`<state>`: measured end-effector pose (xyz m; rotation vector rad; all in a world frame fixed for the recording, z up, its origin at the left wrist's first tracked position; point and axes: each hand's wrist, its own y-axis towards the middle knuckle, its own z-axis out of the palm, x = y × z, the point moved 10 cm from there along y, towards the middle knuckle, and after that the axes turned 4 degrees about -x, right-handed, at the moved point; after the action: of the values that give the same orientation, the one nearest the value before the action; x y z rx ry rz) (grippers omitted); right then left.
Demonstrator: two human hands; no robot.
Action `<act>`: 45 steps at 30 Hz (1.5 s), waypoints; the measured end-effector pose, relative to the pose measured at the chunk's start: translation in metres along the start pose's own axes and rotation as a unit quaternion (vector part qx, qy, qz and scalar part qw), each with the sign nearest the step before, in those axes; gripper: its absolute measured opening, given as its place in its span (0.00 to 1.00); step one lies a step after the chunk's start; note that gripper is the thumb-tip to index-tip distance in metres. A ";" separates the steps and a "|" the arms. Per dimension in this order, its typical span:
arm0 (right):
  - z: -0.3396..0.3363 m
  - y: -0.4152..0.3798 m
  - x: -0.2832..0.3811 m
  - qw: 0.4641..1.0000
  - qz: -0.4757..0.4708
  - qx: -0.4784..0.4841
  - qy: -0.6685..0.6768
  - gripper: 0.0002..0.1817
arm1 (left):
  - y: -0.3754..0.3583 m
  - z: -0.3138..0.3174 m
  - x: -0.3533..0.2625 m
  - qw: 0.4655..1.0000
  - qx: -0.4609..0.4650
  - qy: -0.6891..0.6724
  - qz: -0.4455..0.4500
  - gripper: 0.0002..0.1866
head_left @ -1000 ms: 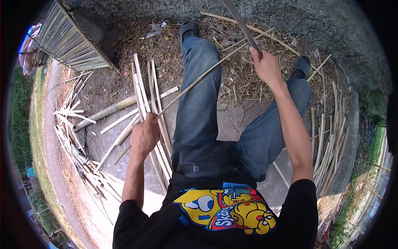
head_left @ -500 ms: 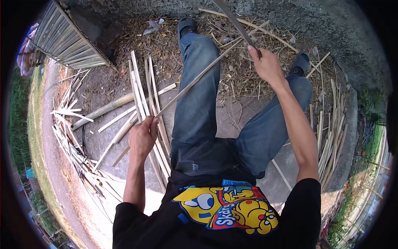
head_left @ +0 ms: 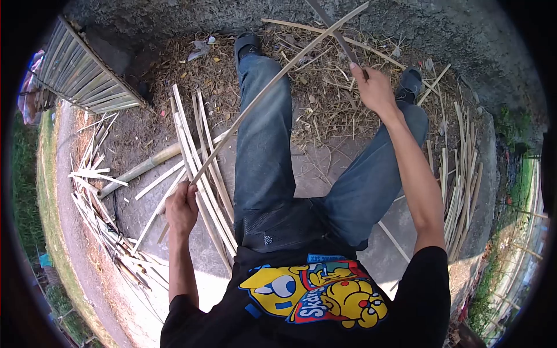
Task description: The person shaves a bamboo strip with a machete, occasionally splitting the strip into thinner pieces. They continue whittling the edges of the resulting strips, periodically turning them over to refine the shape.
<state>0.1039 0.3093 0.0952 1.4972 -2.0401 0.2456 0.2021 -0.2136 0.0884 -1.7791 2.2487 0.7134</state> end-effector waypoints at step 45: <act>0.050 -0.028 0.035 0.871 0.119 -0.064 0.472 0.15 | 0.084 0.066 -0.027 0.986 0.167 -0.009 0.015 0.19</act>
<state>0.1050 0.2476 0.0689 0.7664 -1.3697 0.7571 0.1190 -0.1446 0.0642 -1.5747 2.2283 0.3295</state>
